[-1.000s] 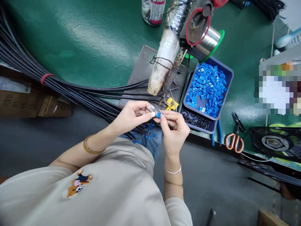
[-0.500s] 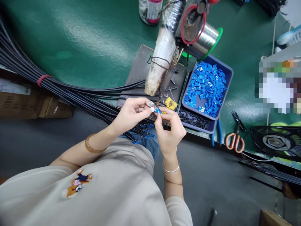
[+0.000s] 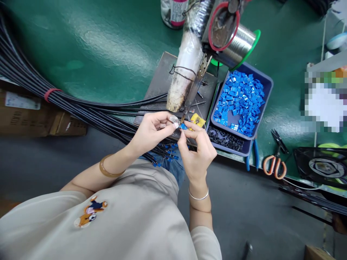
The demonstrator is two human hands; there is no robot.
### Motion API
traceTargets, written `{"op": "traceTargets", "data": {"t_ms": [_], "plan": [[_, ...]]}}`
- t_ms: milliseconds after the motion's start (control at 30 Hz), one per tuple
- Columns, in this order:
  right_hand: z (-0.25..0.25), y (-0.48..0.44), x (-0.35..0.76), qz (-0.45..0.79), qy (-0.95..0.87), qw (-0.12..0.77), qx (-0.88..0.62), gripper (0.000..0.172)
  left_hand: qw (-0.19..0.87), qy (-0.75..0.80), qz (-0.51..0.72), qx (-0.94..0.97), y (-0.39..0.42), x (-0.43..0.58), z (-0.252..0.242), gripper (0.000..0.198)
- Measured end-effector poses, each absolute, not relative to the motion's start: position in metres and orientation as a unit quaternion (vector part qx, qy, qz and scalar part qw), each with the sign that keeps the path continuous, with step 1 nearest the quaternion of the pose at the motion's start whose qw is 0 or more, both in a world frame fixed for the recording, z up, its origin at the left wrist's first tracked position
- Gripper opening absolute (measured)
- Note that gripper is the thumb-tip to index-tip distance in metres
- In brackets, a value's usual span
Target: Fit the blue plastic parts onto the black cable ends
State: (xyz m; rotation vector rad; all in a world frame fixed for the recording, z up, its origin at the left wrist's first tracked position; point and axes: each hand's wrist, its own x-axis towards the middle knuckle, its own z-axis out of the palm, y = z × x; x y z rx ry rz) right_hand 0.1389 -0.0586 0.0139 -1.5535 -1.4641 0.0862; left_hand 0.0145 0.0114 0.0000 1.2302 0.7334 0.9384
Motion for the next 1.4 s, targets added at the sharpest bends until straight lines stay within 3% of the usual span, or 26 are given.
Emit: {"op": "traceTargets", "data": {"t_ms": [667, 900, 1167, 1400], "plan": [[0.01, -0.061, 0.139, 0.017, -0.611, 0.48, -0.628, 0.008, 0.69, 0.318, 0.402, 0.512, 0.011, 0.012, 0.003, 0.006], [0.013, -0.06, 0.14, 0.133, -0.559, 0.512, -0.638, 0.005, 0.701, 0.293, 0.386, 0.523, 0.013, 0.008, 0.003, 0.009], [0.018, -0.057, 0.144, 0.019, -0.642, 0.461, -0.612, 0.013, 0.682, 0.312, 0.37, 0.547, 0.017, 0.007, 0.003, 0.011], [0.018, -0.056, 0.147, 0.057, -0.632, 0.466, -0.616, 0.013, 0.677, 0.314, 0.381, 0.547, 0.017, 0.011, 0.005, 0.01]]}}
